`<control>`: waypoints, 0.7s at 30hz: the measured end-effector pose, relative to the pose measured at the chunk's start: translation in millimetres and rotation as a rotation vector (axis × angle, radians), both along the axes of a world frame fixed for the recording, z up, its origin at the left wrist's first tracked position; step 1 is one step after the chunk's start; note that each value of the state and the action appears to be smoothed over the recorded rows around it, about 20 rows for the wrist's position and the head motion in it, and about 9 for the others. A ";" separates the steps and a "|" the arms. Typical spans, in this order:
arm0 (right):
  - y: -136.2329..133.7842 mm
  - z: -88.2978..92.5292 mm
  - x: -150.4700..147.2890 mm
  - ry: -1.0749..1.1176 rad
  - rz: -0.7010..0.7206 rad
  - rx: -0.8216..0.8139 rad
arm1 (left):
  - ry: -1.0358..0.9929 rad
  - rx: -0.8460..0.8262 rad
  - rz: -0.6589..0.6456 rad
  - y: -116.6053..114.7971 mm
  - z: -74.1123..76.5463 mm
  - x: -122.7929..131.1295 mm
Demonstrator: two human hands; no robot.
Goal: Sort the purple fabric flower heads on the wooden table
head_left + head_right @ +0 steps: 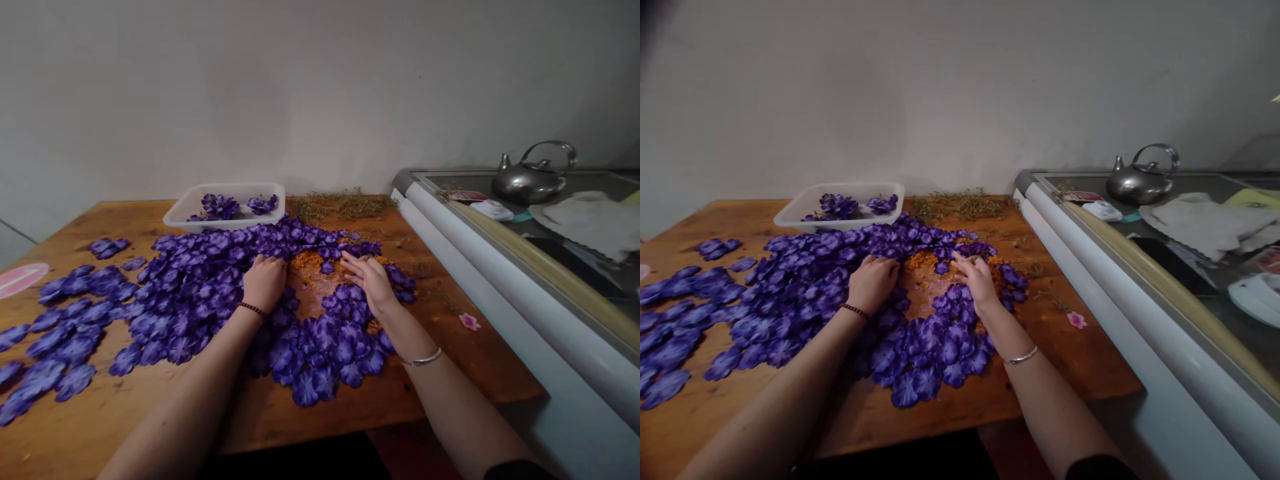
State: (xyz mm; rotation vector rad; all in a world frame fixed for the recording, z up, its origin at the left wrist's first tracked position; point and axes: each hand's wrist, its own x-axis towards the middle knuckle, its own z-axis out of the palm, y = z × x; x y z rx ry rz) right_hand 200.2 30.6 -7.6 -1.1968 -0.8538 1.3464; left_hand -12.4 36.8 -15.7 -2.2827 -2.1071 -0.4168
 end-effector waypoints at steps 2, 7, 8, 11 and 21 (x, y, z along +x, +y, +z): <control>-0.4 0.9 -0.3 -0.013 0.031 -0.022 | -0.265 -0.043 -0.021 -0.8 4.3 3.5; -2.0 -0.4 -2.5 0.070 0.285 -0.144 | -0.959 -0.278 -0.125 -3.5 6.7 20.8; -2.2 -1.9 -3.4 0.083 0.304 -0.151 | -1.019 -0.283 -0.122 -4.5 5.8 24.3; -2.6 -7.5 -6.1 0.042 0.295 -0.076 | -1.064 -0.300 -0.130 -8.3 3.3 32.2; -4.4 -7.2 -3.3 0.044 0.458 -0.224 | -0.072 0.460 -0.649 -24.8 13.7 25.9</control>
